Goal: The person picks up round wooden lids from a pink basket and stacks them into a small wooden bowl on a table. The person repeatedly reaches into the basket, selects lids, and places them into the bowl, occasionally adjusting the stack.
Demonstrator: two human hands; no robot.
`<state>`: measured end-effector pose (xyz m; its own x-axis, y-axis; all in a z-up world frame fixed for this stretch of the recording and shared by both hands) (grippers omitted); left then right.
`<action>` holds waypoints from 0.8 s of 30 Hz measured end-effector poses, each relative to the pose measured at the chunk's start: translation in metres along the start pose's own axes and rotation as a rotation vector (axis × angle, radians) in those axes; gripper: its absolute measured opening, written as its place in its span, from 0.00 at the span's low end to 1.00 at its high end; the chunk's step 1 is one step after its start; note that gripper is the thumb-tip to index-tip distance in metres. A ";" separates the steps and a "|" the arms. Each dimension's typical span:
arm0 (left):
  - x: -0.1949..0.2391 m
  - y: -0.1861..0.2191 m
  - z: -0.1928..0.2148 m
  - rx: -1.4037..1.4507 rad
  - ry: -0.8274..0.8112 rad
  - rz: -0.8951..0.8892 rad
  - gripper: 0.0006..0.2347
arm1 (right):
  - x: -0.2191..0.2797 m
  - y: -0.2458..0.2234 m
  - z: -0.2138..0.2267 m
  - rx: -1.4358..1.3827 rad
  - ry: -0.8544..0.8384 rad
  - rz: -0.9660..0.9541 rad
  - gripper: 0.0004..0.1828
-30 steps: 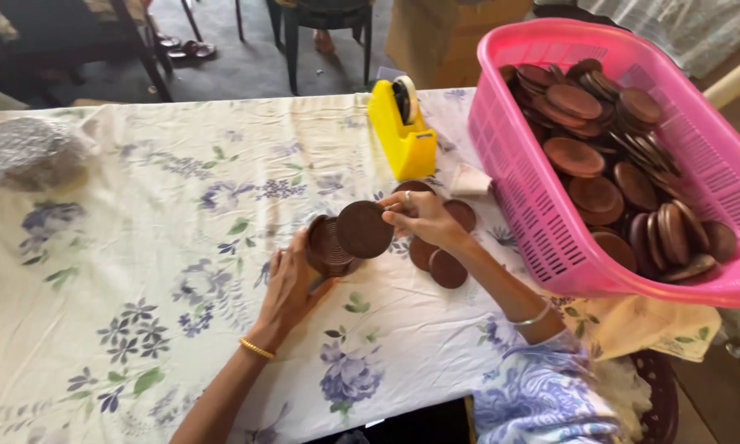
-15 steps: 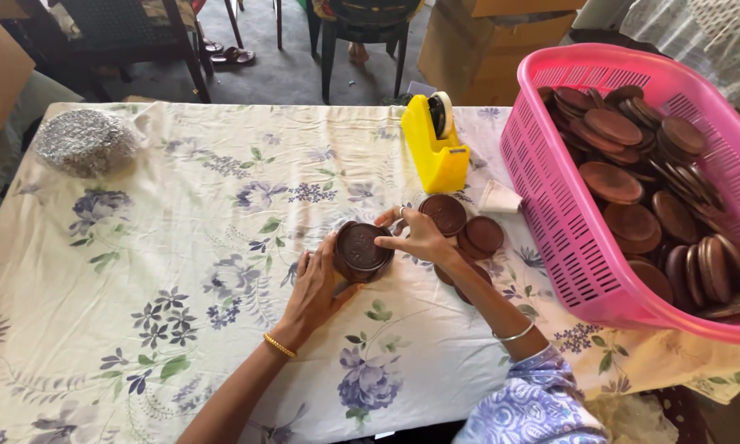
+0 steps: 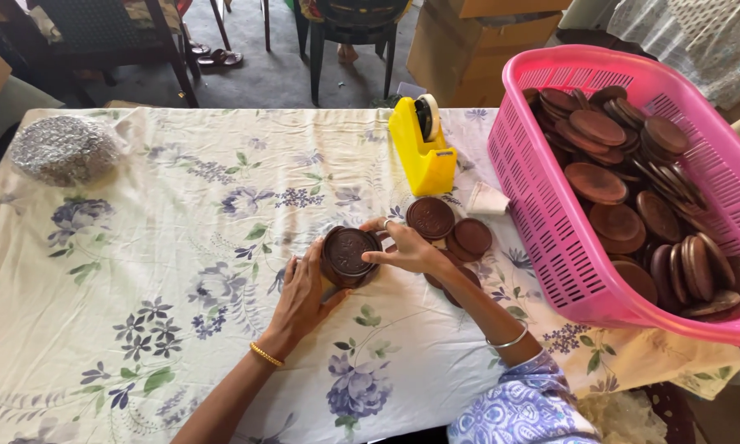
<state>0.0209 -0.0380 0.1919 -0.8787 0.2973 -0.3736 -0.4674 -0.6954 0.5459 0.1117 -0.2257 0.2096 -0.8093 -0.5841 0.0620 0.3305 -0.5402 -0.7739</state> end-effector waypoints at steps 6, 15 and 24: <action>-0.001 -0.004 -0.002 0.040 -0.013 0.018 0.46 | 0.010 -0.020 0.002 -0.022 -0.068 0.021 0.45; -0.002 0.010 0.007 0.053 0.032 -0.041 0.44 | 0.175 -0.190 0.108 0.460 0.501 0.231 0.42; 0.000 -0.003 -0.006 -0.054 0.048 -0.011 0.43 | 0.351 -0.072 0.330 0.622 0.863 -0.547 0.38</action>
<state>0.0232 -0.0399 0.1852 -0.8675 0.2742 -0.4151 -0.4695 -0.7271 0.5009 -0.0358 -0.5921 0.4951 -0.8960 0.2856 -0.3400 -0.1733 -0.9299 -0.3245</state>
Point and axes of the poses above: each hand's wrist, its own x-axis away from the middle knuckle, its own z-axis out of the back of the hand, y = z × x, the point moved 8 cm from there along -x, towards the middle knuckle, and after that the axes turned 3 degrees about -y, right-handed, at the moved point
